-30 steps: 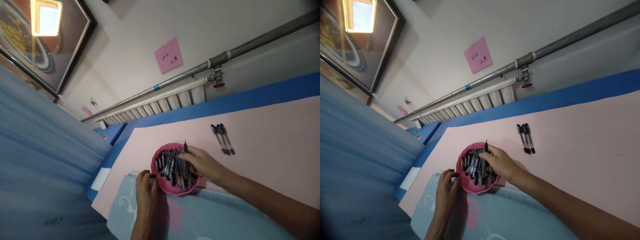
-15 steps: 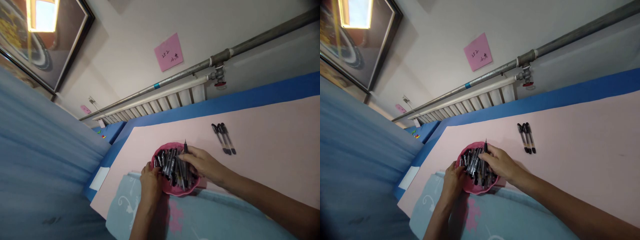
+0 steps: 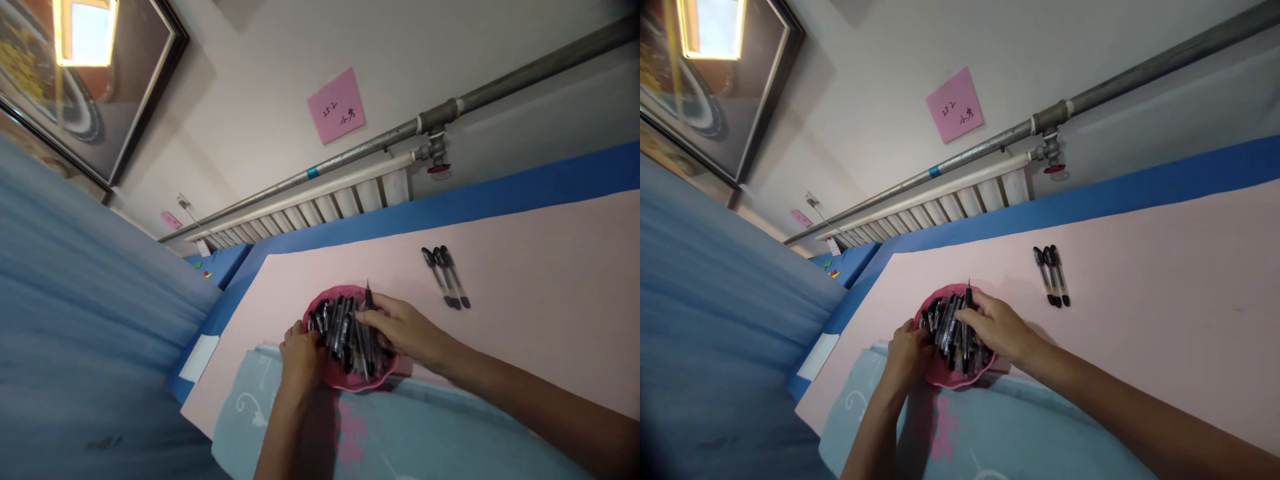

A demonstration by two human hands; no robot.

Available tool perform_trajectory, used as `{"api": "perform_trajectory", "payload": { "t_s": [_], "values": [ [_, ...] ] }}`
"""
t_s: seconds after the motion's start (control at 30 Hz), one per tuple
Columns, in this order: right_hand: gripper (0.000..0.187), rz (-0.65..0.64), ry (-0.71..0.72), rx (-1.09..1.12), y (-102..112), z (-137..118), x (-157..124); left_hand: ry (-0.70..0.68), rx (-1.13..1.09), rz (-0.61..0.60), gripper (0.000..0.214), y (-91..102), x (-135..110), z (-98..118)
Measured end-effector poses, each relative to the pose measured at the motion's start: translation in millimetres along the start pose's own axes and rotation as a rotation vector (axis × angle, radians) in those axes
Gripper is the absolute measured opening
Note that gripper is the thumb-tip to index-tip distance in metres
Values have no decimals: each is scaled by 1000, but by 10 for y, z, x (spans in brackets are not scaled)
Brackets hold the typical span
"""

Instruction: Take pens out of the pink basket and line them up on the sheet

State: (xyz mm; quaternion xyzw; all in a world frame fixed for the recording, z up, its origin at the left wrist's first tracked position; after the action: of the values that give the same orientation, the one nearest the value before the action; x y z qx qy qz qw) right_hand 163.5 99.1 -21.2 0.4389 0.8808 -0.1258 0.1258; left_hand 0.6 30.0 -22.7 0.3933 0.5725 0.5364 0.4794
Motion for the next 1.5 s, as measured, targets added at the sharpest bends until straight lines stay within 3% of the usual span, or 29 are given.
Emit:
{"api": "perform_trajectory", "payload": {
  "t_s": [0.37,0.53,0.67,0.87,1.07,1.5],
  "values": [
    [9,-15,3,-17,-16,-8,-19,-71,-141,38,15,81,-232,-20],
    [10,-10,11,-37,-12,-1,-9,-136,-233,34,20,138,-255,-15],
    [7,2,2,-45,-12,-18,-17,-65,-240,115,26,103,-189,-72],
    [7,-5,26,-38,-13,-11,-9,34,-91,73,23,-68,-75,-57],
    [5,6,44,-94,-10,-36,-17,51,16,58,29,-72,-38,2],
    [7,-5,82,-156,-17,-27,-7,56,-60,49,28,-150,32,-51]
  ]
}}
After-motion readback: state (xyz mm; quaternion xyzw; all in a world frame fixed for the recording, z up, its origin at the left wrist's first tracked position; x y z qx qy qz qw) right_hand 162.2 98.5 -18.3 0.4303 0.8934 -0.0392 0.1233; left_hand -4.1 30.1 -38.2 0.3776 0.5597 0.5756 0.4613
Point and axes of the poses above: each hand's wrist, its own x-axis towards the middle knuckle, its own y-axis out of the back of the hand, z = x × y, the point moved 4 cm from there along x, towards the middle knuckle, and after that the axes turned 14 degrees about -y, right-handed, at the moved point
